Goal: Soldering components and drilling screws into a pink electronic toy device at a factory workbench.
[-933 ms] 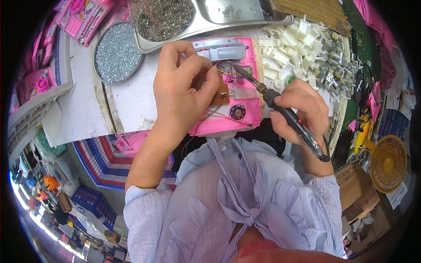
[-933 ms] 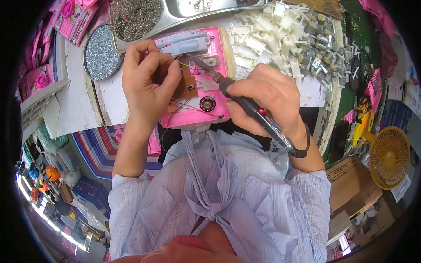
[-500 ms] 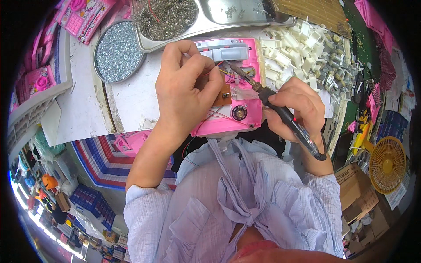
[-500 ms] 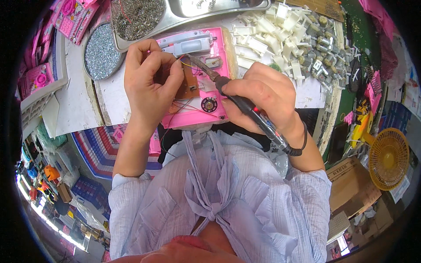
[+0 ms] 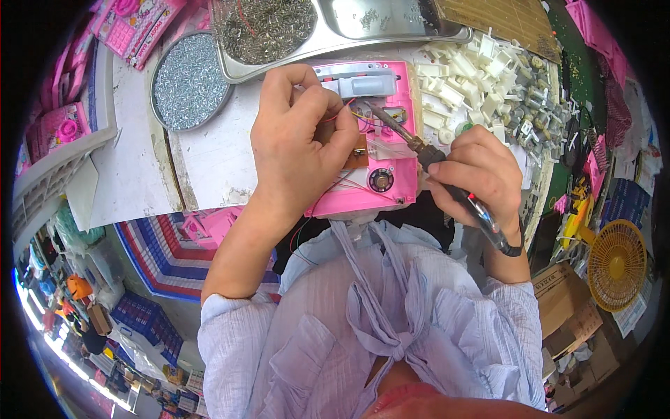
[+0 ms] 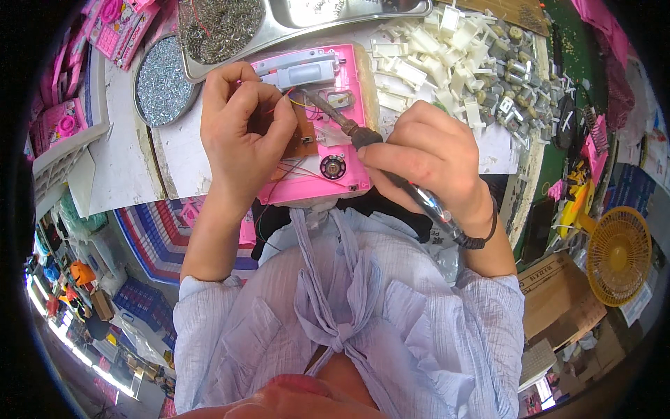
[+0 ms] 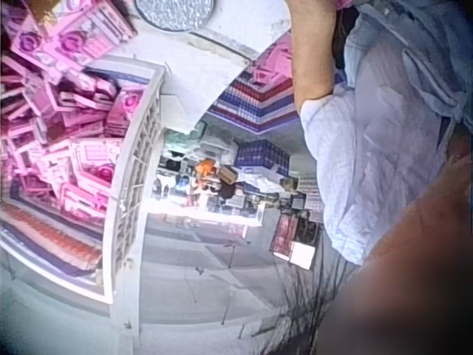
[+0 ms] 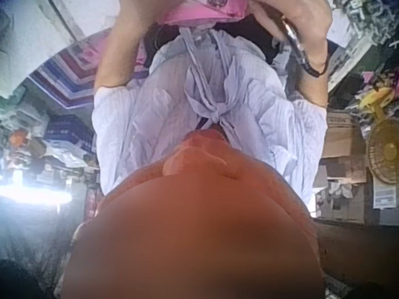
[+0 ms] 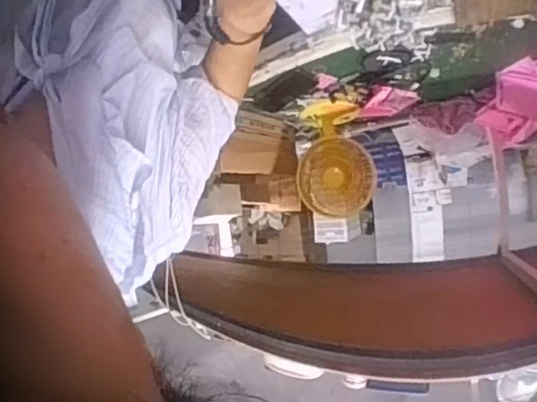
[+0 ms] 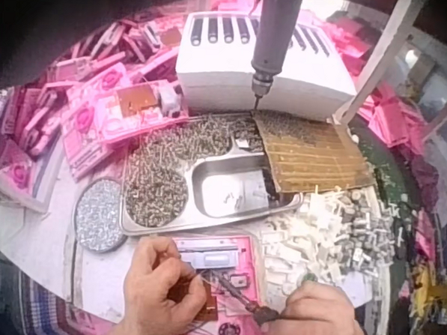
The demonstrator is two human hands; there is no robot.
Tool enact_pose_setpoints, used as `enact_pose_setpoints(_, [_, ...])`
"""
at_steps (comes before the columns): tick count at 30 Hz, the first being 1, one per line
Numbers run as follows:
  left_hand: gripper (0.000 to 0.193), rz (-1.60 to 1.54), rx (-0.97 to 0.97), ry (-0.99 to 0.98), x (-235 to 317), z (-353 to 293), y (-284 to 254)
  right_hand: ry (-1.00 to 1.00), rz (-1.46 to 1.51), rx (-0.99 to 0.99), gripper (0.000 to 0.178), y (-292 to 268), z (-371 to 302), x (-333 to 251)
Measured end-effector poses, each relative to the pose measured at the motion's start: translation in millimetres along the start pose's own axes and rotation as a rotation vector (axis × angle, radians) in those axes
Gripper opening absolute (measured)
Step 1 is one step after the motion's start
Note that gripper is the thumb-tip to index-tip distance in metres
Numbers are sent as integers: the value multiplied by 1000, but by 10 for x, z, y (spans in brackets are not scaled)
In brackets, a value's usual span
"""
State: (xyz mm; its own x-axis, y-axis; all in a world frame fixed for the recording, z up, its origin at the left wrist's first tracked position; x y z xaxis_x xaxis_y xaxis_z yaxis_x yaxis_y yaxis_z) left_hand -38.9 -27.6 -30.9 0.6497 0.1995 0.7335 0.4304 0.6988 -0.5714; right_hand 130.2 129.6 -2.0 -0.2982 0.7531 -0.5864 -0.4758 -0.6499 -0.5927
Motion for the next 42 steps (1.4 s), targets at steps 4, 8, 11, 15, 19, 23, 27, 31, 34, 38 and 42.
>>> enact_pose_setpoints(4, [8, 15, -10, -1, 5, 5, 11, 26, 37, 2, 39, -19, 18, 6])
enact_pose_setpoints(8, [9, 29, -13, -11, 10, 0, 18, 7, 51, -17, 35, -27, 36, 34])
enact_pose_setpoints(11, [9, 44, -7, 4, 13, -1, 19, 5, 49, -80, 32, -62, 28, 48])
enact_pose_setpoints(15, [10, 74, 5, 44, 7, 6, 27, 29, 62, -37, 33, -38, 37, 66])
enact_pose_setpoints(19, [11, 78, -4, 6, 10, -7, 38, 37, 76, -32, 34, 0, 54, 95])
enact_pose_setpoints(23, [12, 104, 30, 75, -11, 5, 57, 22, 69, -67, 32, -3, 76, 104])
enact_pose_setpoints(27, [15, 102, 62, 96, -19, 3, 77, 26, 80, -33, 34, 29, 101, 123])
enact_pose_setpoints(31, [16, 99, 65, 95, -36, -5, 84, 30, 75, -26, 34, 26, 117, 114])
enact_pose_setpoints(34, [16, 114, 67, 117, -33, -2, 88, 7, 73, -71, 33, 2, 97, 123])
enact_pose_setpoints(38, [16, 117, 64, 109, -16, -4, 77, -8, 60, -69, 34, -3, 111, 116])
enact_pose_setpoints(42, [16, 111, 66, 109, -19, -5, 81, -14, 31, -82, 35, -9, 111, 102])
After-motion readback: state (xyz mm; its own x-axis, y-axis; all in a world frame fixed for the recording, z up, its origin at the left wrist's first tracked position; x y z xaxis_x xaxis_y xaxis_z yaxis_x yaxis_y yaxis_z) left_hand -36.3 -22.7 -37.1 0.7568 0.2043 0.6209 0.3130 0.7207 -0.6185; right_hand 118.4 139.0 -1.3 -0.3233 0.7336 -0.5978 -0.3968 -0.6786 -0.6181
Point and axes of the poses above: each hand's wrist, its own z-axis towards the middle knuckle, its own y-axis out of the palm, x = y × z, the point moved 2 cm from there along z, towards the middle knuckle
